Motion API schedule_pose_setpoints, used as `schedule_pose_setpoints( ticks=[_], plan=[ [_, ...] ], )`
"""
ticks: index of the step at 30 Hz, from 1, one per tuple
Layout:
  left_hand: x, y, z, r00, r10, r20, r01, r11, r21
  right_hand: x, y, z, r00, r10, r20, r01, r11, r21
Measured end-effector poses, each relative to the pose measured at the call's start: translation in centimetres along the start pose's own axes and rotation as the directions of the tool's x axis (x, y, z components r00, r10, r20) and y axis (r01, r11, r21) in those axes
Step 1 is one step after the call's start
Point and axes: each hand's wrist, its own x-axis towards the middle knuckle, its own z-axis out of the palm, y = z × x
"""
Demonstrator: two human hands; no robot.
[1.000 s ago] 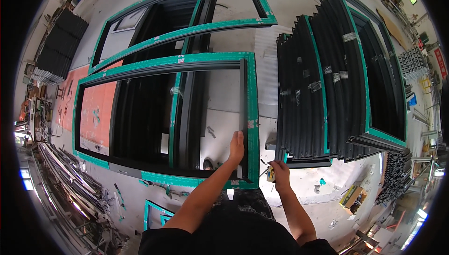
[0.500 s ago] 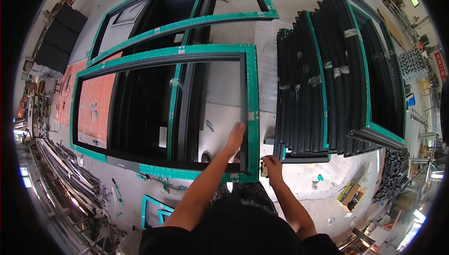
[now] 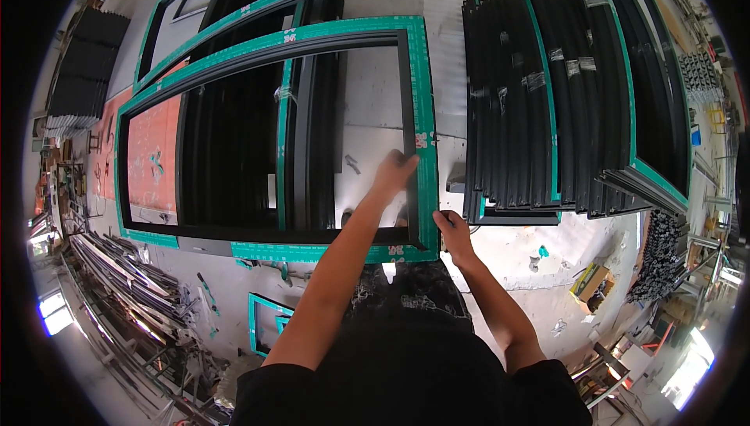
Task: The person operates a cutting machine to cut metal frame components. They set dimensions on a control panel, place long metal beams onto the machine, and lower the saw blade to cut them, then use a measuring tape to check the length of a green frame assembly.
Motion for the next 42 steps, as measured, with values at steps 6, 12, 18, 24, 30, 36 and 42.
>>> schedule_pose_setpoints(
  ticks=[6,12,18,24,30,36,42],
  plan=[
    [-0.9,1.0,-0.4,0.993,0.079,-0.088,-0.051,0.958,0.282,-0.2,-0.2,-1.8,0.994,0.092,-0.052,-0.072,0.953,0.295],
    [-10.4,3.9,-0.8,0.92,0.383,0.079,-0.379,0.826,0.416,-3.1,-8.5,-3.0,0.999,0.011,-0.049,0.028,0.688,0.725],
    [-18.4,4.7,-1.5,0.849,0.512,0.129,-0.528,0.823,0.21,-5.5,-12.1,2.6,0.977,-0.047,0.207,-0.143,0.575,0.806],
    [-19.9,5.1,-6.2,0.932,0.357,0.056,-0.359,0.893,0.273,-5.4,-11.4,6.1,0.914,0.045,0.404,-0.353,0.576,0.737],
    [-22.9,6.0,-11.1,0.916,0.357,0.186,-0.377,0.922,0.091,-5.7,-12.9,6.9,0.649,-0.048,0.759,-0.128,0.977,0.172],
    [-20.8,6.9,-14.1,0.873,0.406,0.27,-0.408,0.911,-0.049,-6.4,-14.3,5.5,0.7,0.048,0.713,0.252,0.917,-0.309],
    [-24.3,1.3,-40.8,0.656,0.371,-0.657,-0.39,0.912,0.125,-3.4,-12.0,-8.2,0.819,0.285,0.498,0.035,0.842,-0.539]
  ],
)
